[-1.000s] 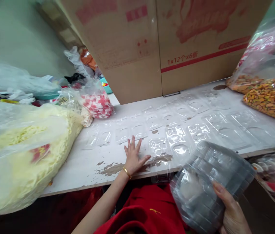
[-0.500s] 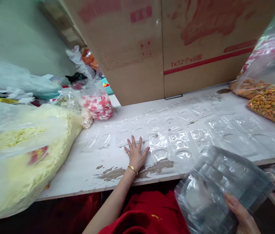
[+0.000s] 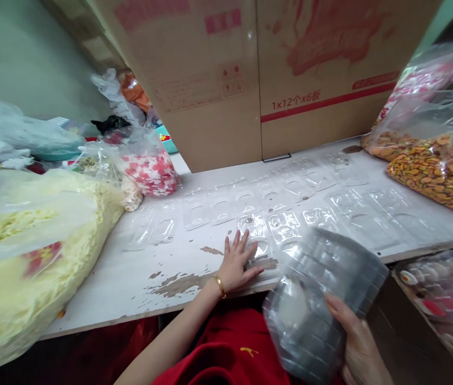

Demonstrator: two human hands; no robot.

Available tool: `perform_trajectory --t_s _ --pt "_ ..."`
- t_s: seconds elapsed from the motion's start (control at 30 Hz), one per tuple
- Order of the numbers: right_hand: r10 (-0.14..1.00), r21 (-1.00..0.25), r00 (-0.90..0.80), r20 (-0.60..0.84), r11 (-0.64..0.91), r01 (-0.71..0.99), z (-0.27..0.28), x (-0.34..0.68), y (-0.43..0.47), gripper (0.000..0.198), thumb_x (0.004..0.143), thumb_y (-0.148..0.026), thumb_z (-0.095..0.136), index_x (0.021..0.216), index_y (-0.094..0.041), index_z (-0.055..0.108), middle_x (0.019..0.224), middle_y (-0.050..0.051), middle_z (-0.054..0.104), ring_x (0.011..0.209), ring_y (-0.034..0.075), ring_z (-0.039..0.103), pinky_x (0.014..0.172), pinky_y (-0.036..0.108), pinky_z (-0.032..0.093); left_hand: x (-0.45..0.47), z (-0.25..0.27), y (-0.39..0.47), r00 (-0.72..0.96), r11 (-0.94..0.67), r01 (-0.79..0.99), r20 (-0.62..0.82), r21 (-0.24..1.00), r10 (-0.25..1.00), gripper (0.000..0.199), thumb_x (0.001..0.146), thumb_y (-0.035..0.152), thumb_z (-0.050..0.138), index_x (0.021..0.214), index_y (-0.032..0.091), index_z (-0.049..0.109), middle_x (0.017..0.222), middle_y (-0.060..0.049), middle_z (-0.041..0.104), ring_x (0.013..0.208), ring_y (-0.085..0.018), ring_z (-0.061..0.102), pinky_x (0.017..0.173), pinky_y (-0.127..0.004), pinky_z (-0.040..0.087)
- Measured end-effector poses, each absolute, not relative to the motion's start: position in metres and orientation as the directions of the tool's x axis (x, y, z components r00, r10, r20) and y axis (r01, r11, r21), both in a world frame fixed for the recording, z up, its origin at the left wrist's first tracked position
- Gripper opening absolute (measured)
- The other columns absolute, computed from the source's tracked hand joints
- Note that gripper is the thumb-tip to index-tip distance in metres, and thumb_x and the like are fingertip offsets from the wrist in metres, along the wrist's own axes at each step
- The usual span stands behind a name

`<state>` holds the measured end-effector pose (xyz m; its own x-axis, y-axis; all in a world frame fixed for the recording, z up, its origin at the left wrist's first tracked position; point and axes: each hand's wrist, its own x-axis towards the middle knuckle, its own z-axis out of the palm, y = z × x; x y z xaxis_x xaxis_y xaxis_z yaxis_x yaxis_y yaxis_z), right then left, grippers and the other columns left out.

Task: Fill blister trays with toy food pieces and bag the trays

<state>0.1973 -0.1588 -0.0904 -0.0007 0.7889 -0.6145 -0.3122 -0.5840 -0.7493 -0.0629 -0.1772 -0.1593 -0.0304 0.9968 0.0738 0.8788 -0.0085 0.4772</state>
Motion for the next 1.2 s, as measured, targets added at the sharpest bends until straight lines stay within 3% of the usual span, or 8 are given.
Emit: perform_trajectory --t_s 0.13,0.2,0.27,0.4,0.7,0.97,1.1,1.2 --pt "0.775 -0.721 -0.193 -0.602 -0.632 -0.286 -0.079 0.168 -0.166 0.047 0.052 -0.040 0.083 0.095 -0.023 0.070 0.094 0.004 0.073 0.081 0.027 0.068 0.066 0.032 0.056 -0.050 -0.113 -0.186 -0.158 -0.052 0.626 0.192 0.778 0.968 0.052 0.086 0.050 0.051 0.130 0.023 0.049 0.142 -0.014 0.041 0.133 -0.031 0.033 0.111 -0.053 0.019" --pt "0.797 -0.765 -0.266 -0.542 -0.599 -0.235 -0.076 0.153 -0.172 0.058 0.058 -0.039 0.081 0.110 -0.022 0.064 0.096 0.005 0.072 0.085 0.028 0.067 0.074 0.037 0.055 -0.045 -0.074 -0.197 -0.161 -0.101 0.391 0.175 0.915 0.971 0.035 0.092 0.042 0.041 0.114 0.020 0.058 0.117 -0.012 0.058 0.110 -0.023 0.053 0.098 -0.039 0.038" --pt "0.823 -0.817 -0.346 -0.451 -0.537 -0.210 -0.077 0.140 -0.178 0.062 0.059 -0.038 0.082 0.115 -0.020 0.061 0.100 0.007 0.071 0.090 0.029 0.066 0.081 0.040 0.052 -0.037 -0.040 -0.210 -0.075 -0.091 0.244 0.112 0.966 0.991 0.028 0.090 0.040 0.047 0.098 0.017 0.062 0.095 -0.008 0.061 0.092 -0.018 0.056 0.086 -0.031 0.043" --pt "0.822 -0.867 -0.472 -0.319 -0.455 -0.205 -0.084 0.125 -0.190 0.059 0.059 -0.035 0.083 0.111 -0.020 0.060 0.107 0.008 0.069 0.098 0.028 0.063 0.088 0.038 0.049 -0.022 -0.014 -0.230 -0.117 0.039 0.113 -0.026 0.993 0.993 0.020 0.082 0.033 0.060 0.074 0.014 0.060 0.076 -0.002 0.056 0.074 -0.013 0.050 0.072 -0.025 0.040" --pt "0.661 -0.684 -0.559 -0.500 -0.698 -0.213 -0.071 0.112 -0.212 0.063 0.061 -0.038 0.081 0.118 -0.020 0.059 0.100 0.007 0.071 0.093 0.028 0.064 0.084 0.041 0.049 -0.014 -0.040 -0.250 -0.286 0.120 -0.367 -0.235 0.923 0.929 0.031 0.073 0.035 0.071 0.063 0.013 0.051 0.062 0.003 0.047 0.060 -0.007 0.038 0.059 -0.021 0.030" --pt "0.576 -0.598 -0.576 -0.580 -0.781 -0.179 -0.074 0.107 -0.219 0.047 0.061 -0.037 0.080 0.102 -0.018 0.067 0.091 0.005 0.072 0.084 0.024 0.066 0.079 0.036 0.052 -0.010 -0.048 -0.261 -0.339 0.127 -0.485 -0.320 0.865 0.885 0.033 0.074 0.039 0.070 0.064 0.014 0.050 0.063 0.003 0.048 0.059 -0.007 0.039 0.059 -0.021 0.032" --pt "0.589 -0.556 -0.498 -0.636 -0.798 -0.234 -0.085 0.116 -0.210 0.038 0.057 -0.044 0.080 0.086 -0.020 0.071 0.083 0.002 0.073 0.073 0.022 0.066 0.067 0.032 0.054 -0.041 -0.050 -0.265 -0.548 -0.025 -0.494 -0.290 0.869 0.785 0.027 0.075 0.038 0.068 0.072 0.016 0.053 0.065 0.004 0.050 0.058 -0.006 0.043 0.060 -0.020 0.036" --pt "0.669 -0.607 -0.380 -0.639 -0.742 -0.286 -0.092 0.133 -0.198 0.037 0.054 -0.041 0.083 0.083 -0.022 0.070 0.077 -0.001 0.073 0.068 0.020 0.066 0.059 0.027 0.054 -0.088 -0.066 -0.269 -0.668 -0.097 -0.451 -0.264 0.887 0.695 0.023 0.076 0.036 0.067 0.079 0.017 0.054 0.086 0.000 0.062 0.078 -0.011 0.058 0.070 -0.022 0.042"
